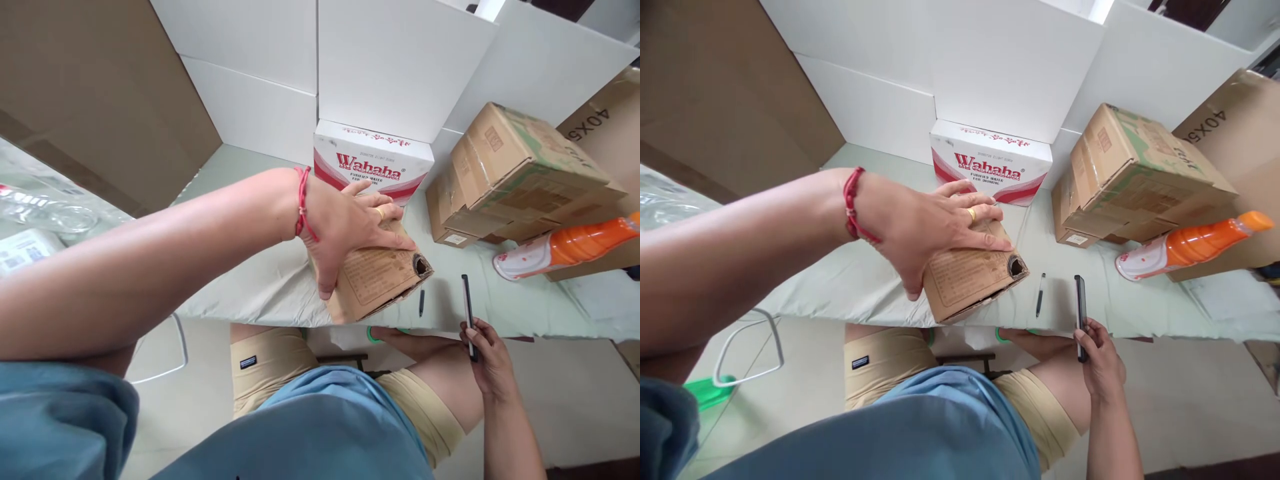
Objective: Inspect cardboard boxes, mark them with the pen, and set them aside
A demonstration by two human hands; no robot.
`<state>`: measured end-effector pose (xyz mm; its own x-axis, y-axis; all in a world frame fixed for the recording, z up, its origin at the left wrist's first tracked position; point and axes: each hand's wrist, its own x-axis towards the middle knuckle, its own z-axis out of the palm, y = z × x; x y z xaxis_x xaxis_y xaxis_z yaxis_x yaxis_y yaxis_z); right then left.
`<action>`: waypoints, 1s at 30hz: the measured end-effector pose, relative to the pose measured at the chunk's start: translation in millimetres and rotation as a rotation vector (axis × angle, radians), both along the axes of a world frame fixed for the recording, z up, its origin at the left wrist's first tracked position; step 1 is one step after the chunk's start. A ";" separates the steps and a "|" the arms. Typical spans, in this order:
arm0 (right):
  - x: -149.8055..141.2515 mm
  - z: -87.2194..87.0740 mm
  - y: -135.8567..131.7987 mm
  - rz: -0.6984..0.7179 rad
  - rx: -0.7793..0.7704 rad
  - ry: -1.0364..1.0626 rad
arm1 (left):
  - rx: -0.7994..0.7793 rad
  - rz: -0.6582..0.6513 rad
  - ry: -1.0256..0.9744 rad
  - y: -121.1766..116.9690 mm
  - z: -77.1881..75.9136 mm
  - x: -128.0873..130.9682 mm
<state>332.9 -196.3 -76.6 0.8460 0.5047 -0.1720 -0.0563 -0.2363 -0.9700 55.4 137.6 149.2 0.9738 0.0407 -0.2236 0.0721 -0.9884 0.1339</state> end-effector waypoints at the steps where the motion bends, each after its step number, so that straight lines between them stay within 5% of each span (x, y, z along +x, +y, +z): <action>1: -1.9 0.9 -0.2 -0.006 0.007 0.044 | 0.007 0.001 -0.027 -5.9 -1.1 -1.7; 6: -11.4 8.3 1.4 -0.037 0.071 0.257 | -0.008 0.093 -0.163 -29.9 -9.5 -19.2; 14: -24.5 7.1 17.3 0.037 0.062 0.204 | 0.059 0.075 -0.197 -35.8 -14.8 -44.6; 20: -28.3 3.1 24.5 0.100 0.067 0.114 | 0.063 0.342 -0.445 -30.6 -9.4 -36.2; 25: -38.9 11.5 36.2 0.067 0.123 0.132 | 0.187 0.737 -0.748 -21.4 -45.5 -3.0; 30: -55.1 30.0 53.5 0.203 0.174 -0.036 | 0.210 0.788 -0.791 -21.9 -86.0 21.6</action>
<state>277.8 -142.8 -46.6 0.7282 0.6842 -0.0393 0.0107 -0.0687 -0.9976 77.1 115.7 63.1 0.5251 0.6687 0.5264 0.6528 -0.7133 0.2550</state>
